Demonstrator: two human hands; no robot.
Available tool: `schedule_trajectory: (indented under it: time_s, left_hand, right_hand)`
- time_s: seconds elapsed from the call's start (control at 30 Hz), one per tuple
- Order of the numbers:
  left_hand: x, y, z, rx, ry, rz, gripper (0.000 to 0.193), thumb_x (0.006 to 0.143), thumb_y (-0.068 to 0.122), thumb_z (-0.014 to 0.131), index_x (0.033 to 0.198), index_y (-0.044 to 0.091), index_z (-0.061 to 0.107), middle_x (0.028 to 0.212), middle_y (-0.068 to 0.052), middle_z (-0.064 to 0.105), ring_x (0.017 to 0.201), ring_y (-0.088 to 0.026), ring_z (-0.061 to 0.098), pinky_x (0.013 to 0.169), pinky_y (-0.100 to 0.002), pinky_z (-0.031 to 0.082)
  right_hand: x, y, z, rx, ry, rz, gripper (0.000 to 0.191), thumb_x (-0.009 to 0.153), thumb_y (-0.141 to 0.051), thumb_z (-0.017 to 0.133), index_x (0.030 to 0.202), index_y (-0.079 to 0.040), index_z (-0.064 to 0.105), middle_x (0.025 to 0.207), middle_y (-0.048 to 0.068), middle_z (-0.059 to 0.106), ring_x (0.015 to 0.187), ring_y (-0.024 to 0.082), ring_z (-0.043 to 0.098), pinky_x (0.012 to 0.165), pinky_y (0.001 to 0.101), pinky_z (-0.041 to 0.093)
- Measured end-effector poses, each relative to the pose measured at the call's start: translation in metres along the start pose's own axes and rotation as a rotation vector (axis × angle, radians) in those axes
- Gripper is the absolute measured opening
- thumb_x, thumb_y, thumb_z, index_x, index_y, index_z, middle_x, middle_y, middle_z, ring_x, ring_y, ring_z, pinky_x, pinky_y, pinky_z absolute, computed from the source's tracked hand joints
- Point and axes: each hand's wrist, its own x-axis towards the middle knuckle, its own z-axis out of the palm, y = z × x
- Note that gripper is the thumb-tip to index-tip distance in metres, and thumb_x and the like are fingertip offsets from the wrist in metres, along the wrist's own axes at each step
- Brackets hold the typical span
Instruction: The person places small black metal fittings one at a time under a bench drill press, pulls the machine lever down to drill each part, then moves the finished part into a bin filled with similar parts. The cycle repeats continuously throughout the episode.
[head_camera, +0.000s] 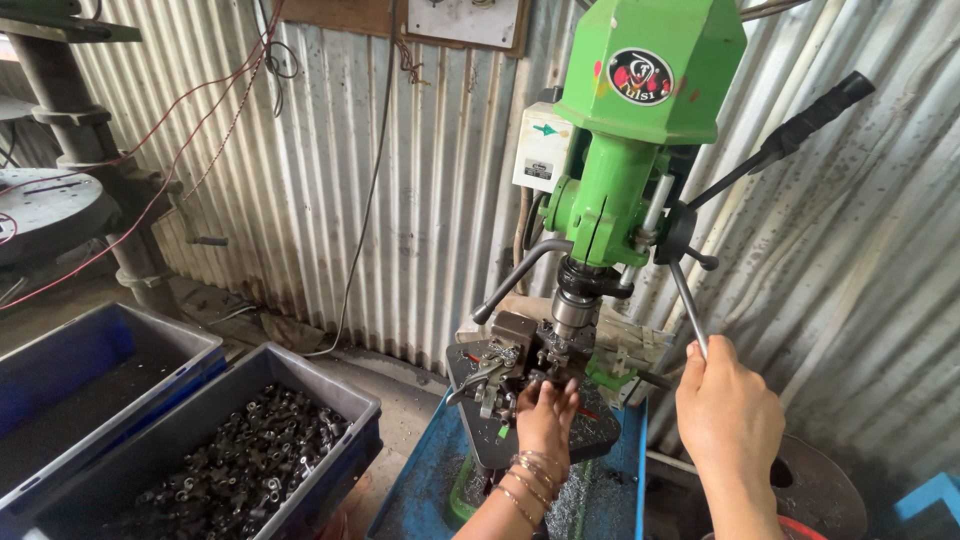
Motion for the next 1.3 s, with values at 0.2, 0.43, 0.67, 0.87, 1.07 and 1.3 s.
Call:
schedule_trajectory:
  time_s: [0.2, 0.43, 0.67, 0.87, 1.07, 1.3]
  left_hand:
    - [0.017, 0.007, 0.014, 0.141, 0.024, -0.04, 0.041, 0.101, 0.01, 0.058, 0.138, 0.007, 0.042, 0.114, -0.019, 0.067, 0.092, -0.026, 0.074, 0.085, -0.039, 0.063]
    - [-0.011, 0.012, -0.004, 0.41, -0.068, -0.151, 0.036, 0.101, 0.009, 0.055, 0.136, 0.007, 0.055, 0.122, -0.021, 0.074, 0.099, -0.023, 0.074, 0.087, -0.033, 0.06]
    - [-0.017, 0.088, -0.049, 1.751, -0.099, 1.156, 0.038, 0.095, 0.028, 0.059, 0.131, 0.015, 0.061, 0.152, -0.007, 0.056, 0.143, -0.023, 0.049, 0.124, -0.06, 0.014]
    - [0.053, 0.122, -0.029, 1.957, -0.109, 1.246, 0.069, 0.104, 0.051, 0.039, 0.153, 0.002, 0.041, 0.167, -0.012, 0.033, 0.152, -0.027, 0.023, 0.117, -0.064, 0.001]
    - [0.052, 0.128, -0.023, 2.072, -0.255, 1.136, 0.071, 0.098, 0.057, 0.039, 0.154, 0.013, 0.04, 0.162, -0.01, 0.036, 0.151, -0.034, 0.023, 0.119, -0.064, -0.002]
    - [0.055, 0.143, 0.01, 2.227, -0.267, 1.043, 0.061, 0.098, 0.058, 0.035, 0.149, 0.026, 0.047, 0.14, -0.01, 0.06, 0.123, -0.036, 0.058, 0.102, -0.071, 0.031]
  right_hand:
    - [-0.001, 0.001, 0.0, 0.008, -0.005, 0.007, 0.027, 0.105, -0.034, 0.05, 0.107, -0.013, 0.067, 0.075, 0.019, 0.073, 0.075, 0.046, 0.071, 0.068, 0.0562, 0.056]
    - [-0.001, 0.001, 0.001, -0.005, 0.003, 0.006, 0.027, 0.106, -0.036, 0.05, 0.107, -0.014, 0.066, 0.078, 0.02, 0.073, 0.076, 0.047, 0.071, 0.069, 0.0577, 0.056]
    - [-0.003, 0.005, 0.004, -0.036, 0.021, 0.008, 0.029, 0.107, -0.038, 0.05, 0.104, -0.013, 0.065, 0.077, 0.02, 0.072, 0.075, 0.047, 0.07, 0.068, 0.058, 0.055]
    - [-0.007, 0.004, 0.006, -0.032, 0.068, -0.007, 0.027, 0.107, -0.038, 0.052, 0.104, -0.014, 0.066, 0.076, 0.019, 0.072, 0.073, 0.047, 0.07, 0.066, 0.0573, 0.055]
    - [-0.012, 0.009, 0.012, -0.049, 0.094, 0.012, 0.025, 0.106, -0.037, 0.053, 0.104, -0.016, 0.066, 0.074, 0.016, 0.071, 0.07, 0.045, 0.069, 0.063, 0.0559, 0.055]
    - [-0.011, 0.022, 0.05, -0.124, 0.2, 0.012, 0.027, 0.11, -0.039, 0.055, 0.099, -0.016, 0.062, 0.066, 0.013, 0.067, 0.064, 0.042, 0.068, 0.059, 0.0529, 0.054]
